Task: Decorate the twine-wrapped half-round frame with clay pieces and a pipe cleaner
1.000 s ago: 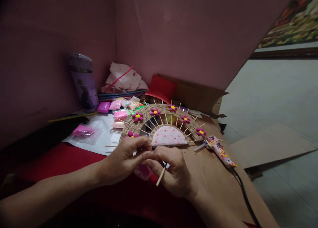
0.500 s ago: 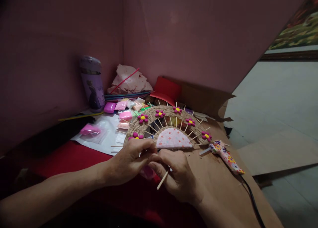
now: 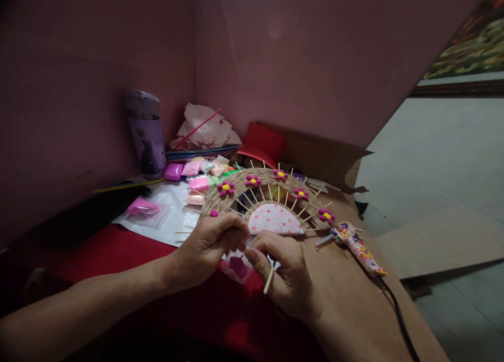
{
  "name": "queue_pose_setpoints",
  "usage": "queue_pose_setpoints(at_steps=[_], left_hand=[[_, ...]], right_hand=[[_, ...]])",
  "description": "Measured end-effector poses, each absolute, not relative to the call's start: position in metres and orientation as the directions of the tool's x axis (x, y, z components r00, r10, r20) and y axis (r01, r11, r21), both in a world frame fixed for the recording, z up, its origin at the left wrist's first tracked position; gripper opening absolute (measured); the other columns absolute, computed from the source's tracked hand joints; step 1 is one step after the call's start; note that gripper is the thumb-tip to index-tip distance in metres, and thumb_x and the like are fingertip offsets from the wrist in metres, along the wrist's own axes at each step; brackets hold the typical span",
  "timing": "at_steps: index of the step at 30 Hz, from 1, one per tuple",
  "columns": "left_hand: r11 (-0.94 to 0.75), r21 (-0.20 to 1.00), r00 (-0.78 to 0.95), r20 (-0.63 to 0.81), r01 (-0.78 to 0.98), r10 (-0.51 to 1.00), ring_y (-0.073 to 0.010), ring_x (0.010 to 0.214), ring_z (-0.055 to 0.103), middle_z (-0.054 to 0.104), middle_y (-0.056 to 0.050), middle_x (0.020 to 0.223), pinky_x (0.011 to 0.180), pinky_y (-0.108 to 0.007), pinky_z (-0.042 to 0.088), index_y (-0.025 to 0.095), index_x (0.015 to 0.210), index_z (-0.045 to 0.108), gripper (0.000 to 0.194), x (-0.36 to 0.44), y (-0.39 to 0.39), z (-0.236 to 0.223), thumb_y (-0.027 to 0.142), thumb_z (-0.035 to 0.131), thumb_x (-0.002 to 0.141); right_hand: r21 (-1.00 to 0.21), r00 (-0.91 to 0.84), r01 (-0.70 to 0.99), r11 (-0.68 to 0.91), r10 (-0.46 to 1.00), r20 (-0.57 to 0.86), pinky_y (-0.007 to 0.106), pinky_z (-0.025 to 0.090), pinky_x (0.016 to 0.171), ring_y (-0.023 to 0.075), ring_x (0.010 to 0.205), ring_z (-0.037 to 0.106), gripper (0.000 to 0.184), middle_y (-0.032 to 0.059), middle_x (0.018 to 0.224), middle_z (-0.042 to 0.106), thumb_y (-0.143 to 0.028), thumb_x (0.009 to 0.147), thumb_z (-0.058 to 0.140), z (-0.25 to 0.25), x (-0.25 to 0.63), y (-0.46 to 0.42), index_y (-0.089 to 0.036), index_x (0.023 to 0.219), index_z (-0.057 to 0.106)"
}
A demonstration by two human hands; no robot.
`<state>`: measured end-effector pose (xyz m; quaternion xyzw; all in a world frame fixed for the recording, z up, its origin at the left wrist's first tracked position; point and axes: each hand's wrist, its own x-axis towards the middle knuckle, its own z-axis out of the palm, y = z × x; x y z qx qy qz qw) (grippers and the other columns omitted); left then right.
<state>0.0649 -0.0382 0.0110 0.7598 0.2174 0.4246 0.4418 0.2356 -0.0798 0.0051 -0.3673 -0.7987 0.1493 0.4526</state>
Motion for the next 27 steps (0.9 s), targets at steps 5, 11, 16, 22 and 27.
queue_pose_setpoints(at_steps=[5,11,16,22,27], left_hand=[[-0.471,0.880,0.507,0.432,-0.057,0.746,-0.0088,0.063,0.050,0.055,0.001,0.071,0.059,-0.022,0.042,0.016,0.092,0.052,0.007,0.0660,-0.0376,0.0097,0.018,0.047,0.087],[-0.435,0.900,0.493,0.387,-0.020,0.779,-0.0103,0.065,0.051,0.057,-0.001,0.072,0.058,-0.023,0.042,0.015,0.085,0.053,0.010,0.0669,-0.0359,0.0096,0.024,0.056,0.083],[-0.485,0.874,0.495,0.411,0.023,0.765,-0.0115,0.066,0.054,0.060,-0.003,0.071,0.062,-0.025,0.044,0.014,0.080,0.057,0.010,0.0654,-0.0356,0.0101,0.021,0.052,0.084],[-0.526,0.849,0.501,0.433,0.054,0.749,-0.0106,0.064,0.056,0.062,-0.002,0.070,0.061,-0.023,0.044,0.013,0.080,0.059,0.014,0.0649,-0.0368,0.0107,0.012,0.046,0.084],[-0.553,0.830,0.526,0.439,0.074,0.729,-0.0105,0.064,0.056,0.062,-0.002,0.070,0.060,-0.023,0.043,0.014,0.077,0.058,0.013,0.0649,-0.0367,0.0122,0.011,0.047,0.084]], right_hand=[[-0.578,-0.293,0.456,0.676,0.728,0.621,0.024,0.037,0.052,0.0107,0.053,0.048,0.020,-0.0014,0.060,0.052,-0.018,0.087,0.052,0.0052,0.2350,-0.0801,-0.019,0.067,0.053],[-0.576,-0.209,0.487,0.657,0.728,0.653,0.024,0.035,0.049,0.0098,0.050,0.045,0.022,-0.0020,0.059,0.051,-0.019,0.088,0.052,0.0061,0.2333,-0.0808,-0.018,0.066,0.056],[-0.500,-0.283,0.533,0.683,0.700,0.655,0.024,0.034,0.051,0.0099,0.050,0.046,0.021,-0.0018,0.058,0.050,-0.017,0.088,0.051,0.0070,0.2345,-0.0817,-0.018,0.068,0.056],[-0.308,-0.409,0.645,0.699,0.656,0.634,0.026,0.029,0.053,0.0107,0.051,0.044,0.023,-0.0009,0.057,0.050,-0.018,0.089,0.049,0.0051,0.2346,-0.0808,-0.017,0.067,0.055],[-0.213,-0.493,0.660,0.720,0.629,0.601,0.027,0.027,0.053,0.0110,0.052,0.042,0.019,-0.0015,0.058,0.049,-0.017,0.088,0.050,0.0009,0.2337,-0.0782,-0.017,0.069,0.054]])
